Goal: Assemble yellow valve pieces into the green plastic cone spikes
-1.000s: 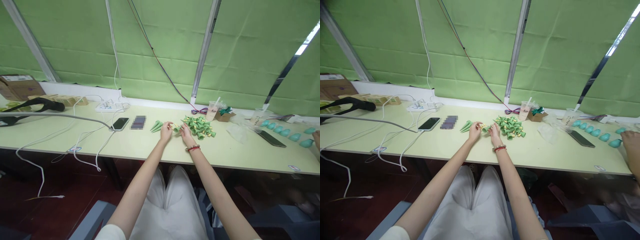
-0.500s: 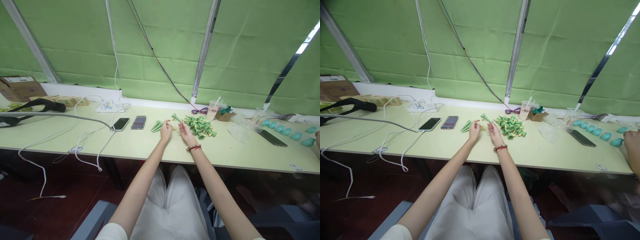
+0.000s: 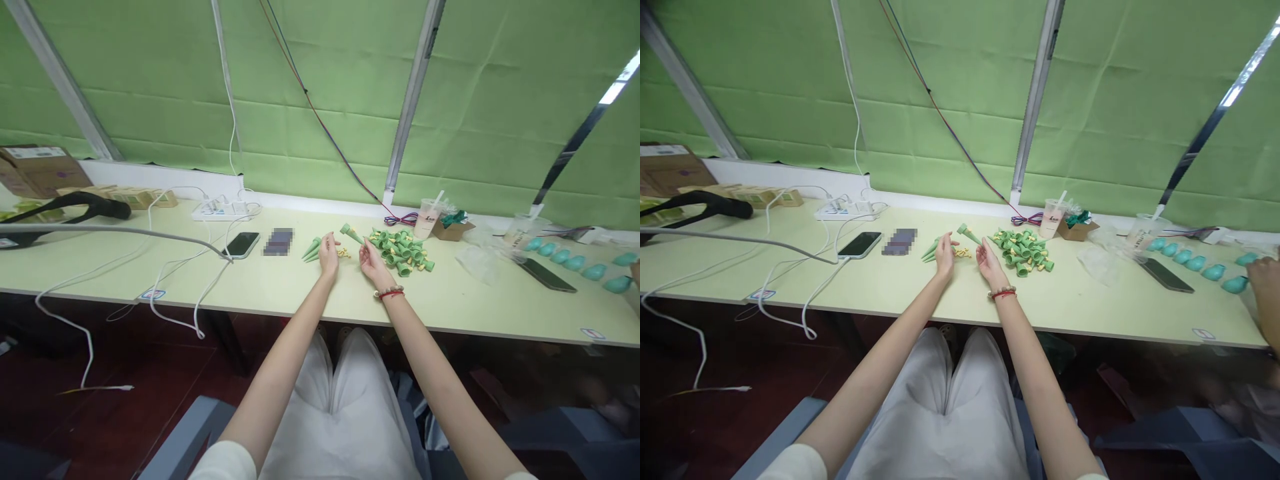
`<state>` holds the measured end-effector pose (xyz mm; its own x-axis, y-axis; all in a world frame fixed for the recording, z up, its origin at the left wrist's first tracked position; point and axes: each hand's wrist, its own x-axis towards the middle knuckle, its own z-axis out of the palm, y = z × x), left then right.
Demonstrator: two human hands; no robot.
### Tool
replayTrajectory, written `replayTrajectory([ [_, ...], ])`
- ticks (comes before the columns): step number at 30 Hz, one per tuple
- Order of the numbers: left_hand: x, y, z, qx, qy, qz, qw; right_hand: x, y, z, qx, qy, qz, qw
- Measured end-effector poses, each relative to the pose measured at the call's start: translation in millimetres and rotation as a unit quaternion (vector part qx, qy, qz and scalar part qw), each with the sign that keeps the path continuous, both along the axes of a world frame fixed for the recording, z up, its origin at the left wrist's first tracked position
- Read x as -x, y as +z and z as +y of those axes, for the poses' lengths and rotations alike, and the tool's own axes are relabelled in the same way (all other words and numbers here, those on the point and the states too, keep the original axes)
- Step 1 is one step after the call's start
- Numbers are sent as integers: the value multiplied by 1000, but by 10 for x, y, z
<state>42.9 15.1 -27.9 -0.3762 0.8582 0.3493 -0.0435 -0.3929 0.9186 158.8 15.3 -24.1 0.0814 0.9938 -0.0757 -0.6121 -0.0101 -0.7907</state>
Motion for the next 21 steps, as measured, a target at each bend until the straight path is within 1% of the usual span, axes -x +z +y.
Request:
replayTrajectory([
  [3,-37,36,-17,1,-74,-34,997,26,-16,-22,-4,15,-54,998],
  [4,-46,42,-20,5,-87,-42,995,44,-24,-36,-8,18,-76,997],
  [5,-52,46,-20,13,-88,-50,995,65,-33,-53,-13,21,-100,995],
  [9,-41,36,4,44,-43,-86,994,157,-63,-132,-42,44,-192,980],
  [10,-34,31,13,47,-41,-94,994,175,-67,-148,-49,51,-209,975],
  [14,-29,28,28,65,-64,-111,990,203,-67,-167,-64,64,-248,964],
  [17,-50,40,14,79,-81,-107,988,183,-73,-136,-61,45,-270,960],
  [21,-98,42,-20,78,-145,-51,985,157,-99,-97,-94,-22,-307,947],
])
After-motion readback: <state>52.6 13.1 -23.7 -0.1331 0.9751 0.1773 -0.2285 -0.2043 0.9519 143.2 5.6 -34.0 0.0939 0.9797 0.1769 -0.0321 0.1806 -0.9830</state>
